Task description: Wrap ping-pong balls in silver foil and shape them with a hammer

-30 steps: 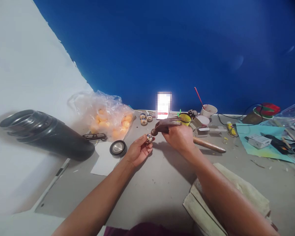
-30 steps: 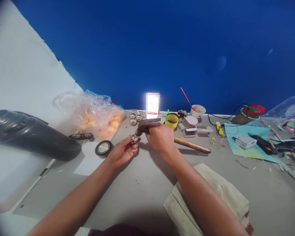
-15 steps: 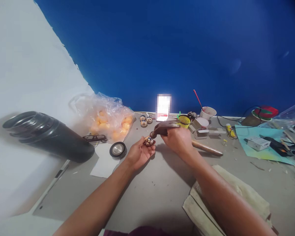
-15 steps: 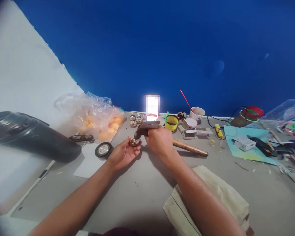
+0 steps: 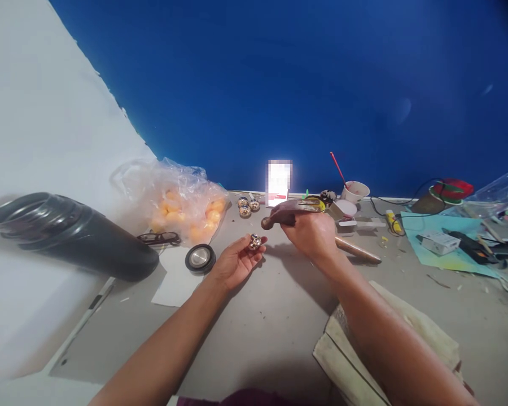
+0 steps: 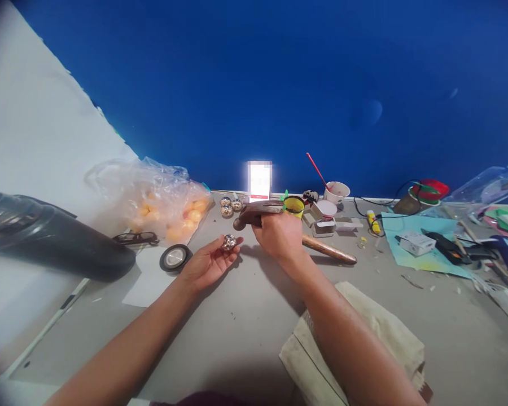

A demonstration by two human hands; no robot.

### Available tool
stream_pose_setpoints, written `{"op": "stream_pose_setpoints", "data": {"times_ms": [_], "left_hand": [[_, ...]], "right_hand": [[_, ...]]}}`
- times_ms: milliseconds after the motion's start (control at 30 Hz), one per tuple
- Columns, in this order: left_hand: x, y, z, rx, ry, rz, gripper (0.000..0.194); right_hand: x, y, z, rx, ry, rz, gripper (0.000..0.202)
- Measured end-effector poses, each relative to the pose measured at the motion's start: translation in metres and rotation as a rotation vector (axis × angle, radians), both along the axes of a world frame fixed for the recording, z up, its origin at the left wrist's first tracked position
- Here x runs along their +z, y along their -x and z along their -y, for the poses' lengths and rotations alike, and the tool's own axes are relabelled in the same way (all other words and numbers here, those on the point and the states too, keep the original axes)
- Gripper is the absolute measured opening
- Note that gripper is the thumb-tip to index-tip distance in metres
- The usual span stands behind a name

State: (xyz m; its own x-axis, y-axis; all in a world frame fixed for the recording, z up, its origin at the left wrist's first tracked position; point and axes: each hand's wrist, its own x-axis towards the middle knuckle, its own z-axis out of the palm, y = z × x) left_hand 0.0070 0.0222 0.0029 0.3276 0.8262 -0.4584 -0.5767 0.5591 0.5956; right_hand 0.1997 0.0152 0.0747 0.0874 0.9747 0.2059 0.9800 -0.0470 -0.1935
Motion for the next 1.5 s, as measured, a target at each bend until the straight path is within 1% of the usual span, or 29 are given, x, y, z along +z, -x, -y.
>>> {"op": "stream_pose_setpoints", "data": {"times_ms": [67, 167, 233, 433, 533, 600, 733, 800, 867, 967, 1033, 1200, 1267, 1367, 1433, 1500], "left_hand": [[-0.002, 0.0, 0.0, -0.015, -0.021, 0.011, 0.017], [-0.004, -0.001, 0.0, -0.032, -0.041, 0.006, 0.016], [-0.007, 0.0, 0.0, -0.036, -0.048, -0.001, 0.016], [-0.012, 0.004, -0.003, -0.048, -0.099, 0.037, 0.014], [-0.013, 0.003, -0.003, -0.086, -0.128, 0.058, 0.024], [-0.012, 0.003, -0.002, -0.093, -0.148, 0.052, 0.025], [-0.008, 0.002, -0.002, -0.042, -0.124, 0.017, 0.021], [-0.007, 0.002, -0.003, -0.017, -0.113, 0.007, 0.023], [-0.006, 0.003, -0.004, -0.006, -0.136, -0.002, 0.025], [-0.009, 0.003, -0.004, 0.008, -0.164, -0.019, 0.024], [-0.012, 0.002, -0.004, 0.006, -0.167, -0.02, 0.021], [-0.014, 0.0, -0.003, -0.036, -0.177, 0.014, 0.02], [-0.013, 0.001, -0.004, -0.032, -0.168, 0.013, 0.019], [-0.015, 0.002, -0.005, -0.026, -0.159, 0.001, 0.018], [-0.018, 0.003, -0.005, -0.027, -0.162, -0.002, 0.019], [-0.02, 0.003, -0.005, -0.031, -0.167, -0.001, 0.02]], "right_hand": [[-0.001, 0.003, 0.001, 0.019, 0.019, 0.005, 0.033], [-0.006, 0.009, 0.001, 0.116, 0.076, 0.039, 0.031], [-0.009, 0.011, 0.001, 0.155, 0.087, 0.062, 0.031], [-0.012, 0.003, -0.004, 0.049, 0.011, 0.079, 0.035], [-0.012, 0.002, -0.005, 0.058, 0.014, 0.087, 0.033], [-0.013, 0.003, -0.006, 0.087, 0.008, 0.084, 0.032], [-0.014, 0.006, -0.006, 0.102, 0.02, 0.076, 0.031], [-0.012, 0.004, -0.007, 0.076, 0.017, 0.071, 0.031], [-0.011, 0.001, -0.007, 0.039, 0.004, 0.061, 0.03], [-0.009, 0.0, -0.007, 0.003, -0.01, 0.051, 0.031], [-0.011, 0.002, -0.007, 0.009, -0.007, 0.069, 0.032], [-0.018, 0.009, -0.005, 0.126, 0.041, 0.114, 0.029], [-0.018, 0.008, -0.006, 0.111, 0.019, 0.112, 0.03], [-0.017, 0.005, -0.007, 0.046, -0.016, 0.106, 0.033], [-0.017, 0.004, -0.008, 0.036, 0.002, 0.116, 0.033], [-0.017, 0.004, -0.009, 0.059, 0.041, 0.135, 0.029]]}}
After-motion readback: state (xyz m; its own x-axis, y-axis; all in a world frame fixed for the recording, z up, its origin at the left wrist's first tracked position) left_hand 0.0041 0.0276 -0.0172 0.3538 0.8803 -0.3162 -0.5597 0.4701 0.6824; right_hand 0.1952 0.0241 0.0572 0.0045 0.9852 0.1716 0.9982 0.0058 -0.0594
